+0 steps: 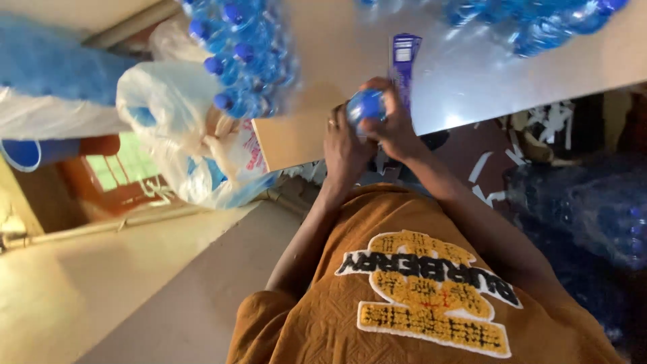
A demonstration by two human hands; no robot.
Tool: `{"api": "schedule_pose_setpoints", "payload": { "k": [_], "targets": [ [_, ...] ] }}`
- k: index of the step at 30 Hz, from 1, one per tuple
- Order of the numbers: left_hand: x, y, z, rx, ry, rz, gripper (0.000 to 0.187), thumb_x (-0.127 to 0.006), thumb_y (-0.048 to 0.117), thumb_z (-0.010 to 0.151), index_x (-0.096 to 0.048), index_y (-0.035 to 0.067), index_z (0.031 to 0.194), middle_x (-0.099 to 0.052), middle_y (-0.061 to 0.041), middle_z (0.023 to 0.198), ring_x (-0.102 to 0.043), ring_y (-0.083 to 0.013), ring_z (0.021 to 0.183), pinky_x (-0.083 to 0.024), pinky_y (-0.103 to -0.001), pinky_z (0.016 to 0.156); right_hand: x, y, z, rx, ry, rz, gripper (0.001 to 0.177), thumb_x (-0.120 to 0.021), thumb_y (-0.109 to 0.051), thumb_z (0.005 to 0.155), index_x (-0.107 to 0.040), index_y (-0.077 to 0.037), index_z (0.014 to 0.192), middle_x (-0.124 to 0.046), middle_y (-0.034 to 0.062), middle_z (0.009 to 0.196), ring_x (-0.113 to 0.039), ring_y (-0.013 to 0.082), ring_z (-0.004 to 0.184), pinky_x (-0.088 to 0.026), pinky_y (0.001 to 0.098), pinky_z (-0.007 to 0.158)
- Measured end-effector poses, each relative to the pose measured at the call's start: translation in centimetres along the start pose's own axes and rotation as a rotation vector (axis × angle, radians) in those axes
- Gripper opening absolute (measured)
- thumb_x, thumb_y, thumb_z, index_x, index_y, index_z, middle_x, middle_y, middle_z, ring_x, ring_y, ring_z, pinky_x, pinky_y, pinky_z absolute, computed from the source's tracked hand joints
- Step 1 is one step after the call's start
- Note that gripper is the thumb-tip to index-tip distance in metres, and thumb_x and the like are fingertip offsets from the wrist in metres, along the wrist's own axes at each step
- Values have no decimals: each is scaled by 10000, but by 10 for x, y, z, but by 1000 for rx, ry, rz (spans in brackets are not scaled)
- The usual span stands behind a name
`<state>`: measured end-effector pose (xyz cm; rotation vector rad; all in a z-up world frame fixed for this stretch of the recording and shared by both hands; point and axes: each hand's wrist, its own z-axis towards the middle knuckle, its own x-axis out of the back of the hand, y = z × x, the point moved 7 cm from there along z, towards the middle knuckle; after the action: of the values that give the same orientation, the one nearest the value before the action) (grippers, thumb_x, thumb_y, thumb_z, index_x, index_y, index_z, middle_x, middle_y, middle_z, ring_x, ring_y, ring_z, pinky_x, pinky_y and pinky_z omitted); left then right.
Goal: Manually applying adhesive labels to plastic water bottles by peeling the backing and wrapping them around the bottle.
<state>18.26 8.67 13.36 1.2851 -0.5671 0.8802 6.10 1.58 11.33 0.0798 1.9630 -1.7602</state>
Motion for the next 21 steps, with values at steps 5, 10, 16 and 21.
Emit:
{"api": "schedule_pose_setpoints", "payload": {
  "k": [5,10,16,21],
  "targets": [
    [11,-107,-6,517,196,-230,742,-961,179,770,-582,10,1386,-698,-329,1171,-724,-607,1082,-574,-678,953,-53,-7,14,202,-268,-612,817,-813,-522,1054,-485,-32,1620,-512,263,1568,-463,488,1509,-317,619,1288],
    [11,-186,6,612,414,-111,766,-980,291,815,-571,2,1395,-715,-292,1110,-803,-498,939,-629,-640,818,34,36,17,-39,-14,-736,693,-743,-512,1101,-539,-4,1526,-561,278,1417,-581,473,1348,-524,597,1100],
    [11,-211,20,673,523,-75,649,-936,306,896,-547,41,1343,-705,-290,1167,-803,-537,971,-690,-627,824,144,97,4,-187,248,-1097,552,-849,-394,1027,-642,0,1355,-636,209,1209,-749,491,1079,-633,619,866],
    [26,-195,14,730,480,-18,844,-933,387,956,-429,-13,1502,-688,-316,1272,-828,-477,1029,-734,-575,871,131,88,5,-298,274,-1250,621,-867,-544,968,-648,-10,1196,-634,188,1094,-751,505,1003,-619,633,814]
  ]
}}
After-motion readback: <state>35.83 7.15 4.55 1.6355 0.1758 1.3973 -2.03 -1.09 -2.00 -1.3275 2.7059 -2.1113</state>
